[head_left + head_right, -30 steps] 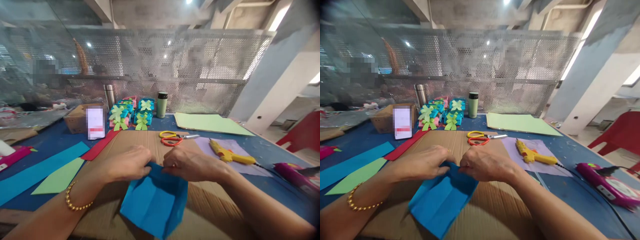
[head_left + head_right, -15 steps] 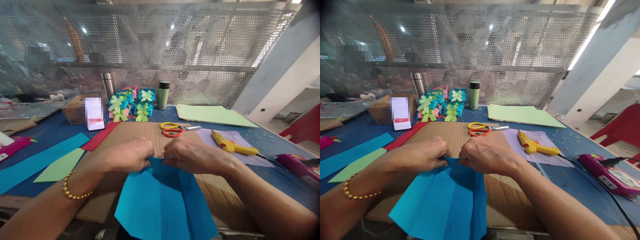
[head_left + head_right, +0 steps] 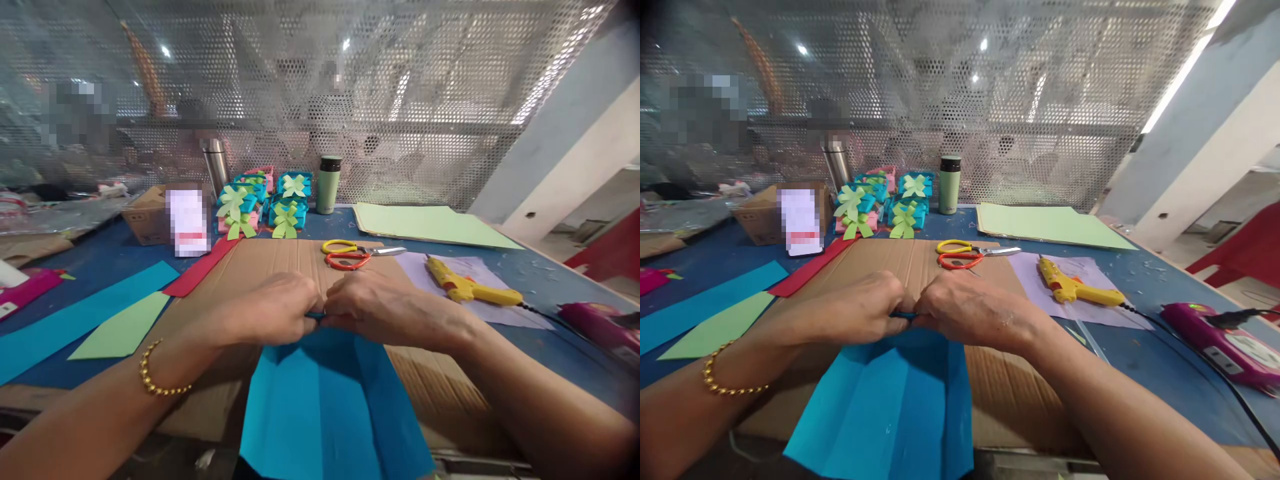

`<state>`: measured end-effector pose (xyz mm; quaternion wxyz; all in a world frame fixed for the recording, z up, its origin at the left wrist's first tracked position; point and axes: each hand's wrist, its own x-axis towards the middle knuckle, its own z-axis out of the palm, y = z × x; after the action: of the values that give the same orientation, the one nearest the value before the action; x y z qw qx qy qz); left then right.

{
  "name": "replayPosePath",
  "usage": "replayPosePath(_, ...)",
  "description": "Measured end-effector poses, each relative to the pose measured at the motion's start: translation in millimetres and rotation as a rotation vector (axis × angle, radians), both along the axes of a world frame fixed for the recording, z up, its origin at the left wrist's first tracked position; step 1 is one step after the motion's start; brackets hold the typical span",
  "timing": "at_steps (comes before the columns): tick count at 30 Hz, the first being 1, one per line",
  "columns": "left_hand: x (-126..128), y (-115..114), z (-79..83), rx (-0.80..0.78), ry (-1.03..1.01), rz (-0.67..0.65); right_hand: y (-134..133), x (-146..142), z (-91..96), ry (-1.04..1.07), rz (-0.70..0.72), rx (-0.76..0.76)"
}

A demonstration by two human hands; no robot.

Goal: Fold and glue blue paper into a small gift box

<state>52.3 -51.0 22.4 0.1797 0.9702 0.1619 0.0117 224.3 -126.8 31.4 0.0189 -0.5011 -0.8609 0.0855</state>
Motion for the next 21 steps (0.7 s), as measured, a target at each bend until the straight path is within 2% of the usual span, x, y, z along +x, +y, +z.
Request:
replayPosePath(3, 0, 2, 2.0, -0.018, 0.008, 0.044, -1, 3, 4.7, -0.055, -0.099, -0.045)
replayPosePath(6, 0, 2, 5.5, -0.004, 0.041, 0.095, -3, 7, 10.1, -0.145, -0.144, 0.014)
replayPosePath(10, 0, 0, 6.7, -0.034, 0.084, 0.095, -7, 7, 13.1, -0.193, -0.145, 0.02)
replayPosePath(21, -8, 10, 3.2, -0.144, 0.012, 0.077, -3, 8, 13.8, -0.191, -0.159, -0.016)
